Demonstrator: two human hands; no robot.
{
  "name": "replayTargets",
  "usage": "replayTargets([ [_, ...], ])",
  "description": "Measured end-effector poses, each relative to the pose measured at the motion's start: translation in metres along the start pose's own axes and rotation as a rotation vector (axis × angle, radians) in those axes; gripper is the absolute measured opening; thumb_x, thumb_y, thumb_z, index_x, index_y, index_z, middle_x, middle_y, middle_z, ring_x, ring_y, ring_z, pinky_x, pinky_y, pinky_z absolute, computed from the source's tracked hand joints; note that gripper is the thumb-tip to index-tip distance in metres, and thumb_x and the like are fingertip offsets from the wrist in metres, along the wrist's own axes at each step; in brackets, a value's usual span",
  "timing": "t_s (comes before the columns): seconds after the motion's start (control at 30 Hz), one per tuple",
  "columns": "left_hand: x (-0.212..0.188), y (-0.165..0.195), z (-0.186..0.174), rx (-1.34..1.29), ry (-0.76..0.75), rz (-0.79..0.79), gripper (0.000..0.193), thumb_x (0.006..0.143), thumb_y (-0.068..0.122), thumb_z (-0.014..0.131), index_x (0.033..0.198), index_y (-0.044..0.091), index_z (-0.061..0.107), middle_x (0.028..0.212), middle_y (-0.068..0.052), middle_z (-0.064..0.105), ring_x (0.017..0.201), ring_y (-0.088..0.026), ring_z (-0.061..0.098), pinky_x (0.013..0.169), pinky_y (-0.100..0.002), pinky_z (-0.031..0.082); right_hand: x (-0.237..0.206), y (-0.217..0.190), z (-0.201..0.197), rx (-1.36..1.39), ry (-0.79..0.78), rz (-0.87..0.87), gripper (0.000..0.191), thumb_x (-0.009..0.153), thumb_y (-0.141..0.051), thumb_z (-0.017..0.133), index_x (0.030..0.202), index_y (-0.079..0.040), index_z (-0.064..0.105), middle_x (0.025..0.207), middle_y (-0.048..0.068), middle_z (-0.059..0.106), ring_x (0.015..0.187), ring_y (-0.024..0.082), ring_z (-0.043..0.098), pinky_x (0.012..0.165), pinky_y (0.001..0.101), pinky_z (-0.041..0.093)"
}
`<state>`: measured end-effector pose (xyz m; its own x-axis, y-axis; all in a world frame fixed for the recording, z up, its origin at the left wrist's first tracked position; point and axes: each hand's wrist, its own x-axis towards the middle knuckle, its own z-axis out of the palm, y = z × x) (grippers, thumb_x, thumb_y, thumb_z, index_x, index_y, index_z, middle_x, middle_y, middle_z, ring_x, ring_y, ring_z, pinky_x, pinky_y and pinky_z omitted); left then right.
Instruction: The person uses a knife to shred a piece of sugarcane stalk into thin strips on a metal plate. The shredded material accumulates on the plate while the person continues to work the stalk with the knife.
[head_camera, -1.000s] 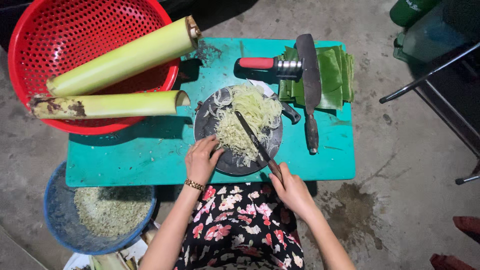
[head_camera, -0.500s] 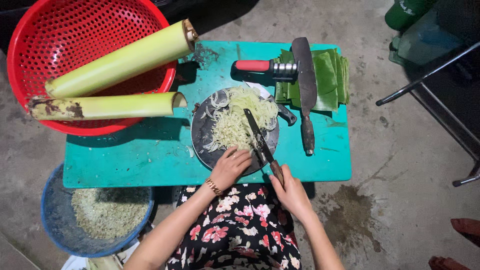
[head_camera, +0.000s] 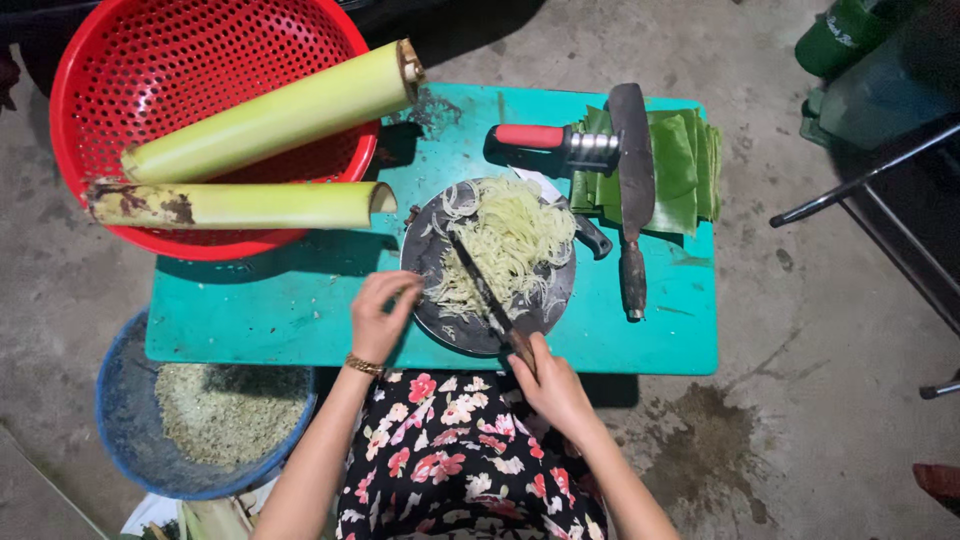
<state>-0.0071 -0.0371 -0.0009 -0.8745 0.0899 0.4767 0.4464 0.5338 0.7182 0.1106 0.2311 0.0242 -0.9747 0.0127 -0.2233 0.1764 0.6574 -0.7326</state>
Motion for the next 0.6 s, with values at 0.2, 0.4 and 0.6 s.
replayTargets([
  [0.2, -0.016, -0.010, -0.026, 0.171, -0.021, -0.462, 0.024, 0.080, 0.020, 0.083, 0.097, 0.008, 0.073, 0.103, -0.010, 0.064, 0.082, -0.024, 0.067, 0.073, -0.038, 0.056, 0.008, 0.000, 0.017, -0.063, -0.056, -0.012, 0.033, 0.098, -0.032, 0.062, 0.110, -0.006, 0.045, 0.074, 0.026, 0.069, 0.074, 0.050, 0.067, 0.062, 0.0586, 0.050],
  [0.4, -0.025, -0.006, -0.004, 0.308, -0.106, -0.438, 0.021, 0.075, 0.022, 0.085, 0.088, 0.009, 0.074, 0.097, -0.008, 0.066, 0.084, -0.024, 0.068, 0.071, -0.039, 0.054, 0.015, 0.002, 0.019, -0.072, -0.026, 0.019, 0.034, 0.097, -0.033, 0.063, 0.111, -0.007, 0.046, 0.074, 0.027, 0.069, 0.076, 0.052, 0.067, 0.063, 0.0582, 0.051],
  [0.6, -0.026, 0.000, -0.003, 0.058, -0.029, -0.416, 0.017, 0.082, 0.020, 0.080, 0.093, 0.009, 0.073, 0.102, -0.006, 0.066, 0.088, -0.021, 0.070, 0.078, -0.035, 0.058, 0.027, 0.004, 0.024, 0.021, -0.046, 0.029, 0.037, 0.097, -0.035, 0.062, 0.116, -0.007, 0.048, 0.076, 0.029, 0.069, 0.079, 0.052, 0.068, 0.064, 0.0575, 0.051],
])
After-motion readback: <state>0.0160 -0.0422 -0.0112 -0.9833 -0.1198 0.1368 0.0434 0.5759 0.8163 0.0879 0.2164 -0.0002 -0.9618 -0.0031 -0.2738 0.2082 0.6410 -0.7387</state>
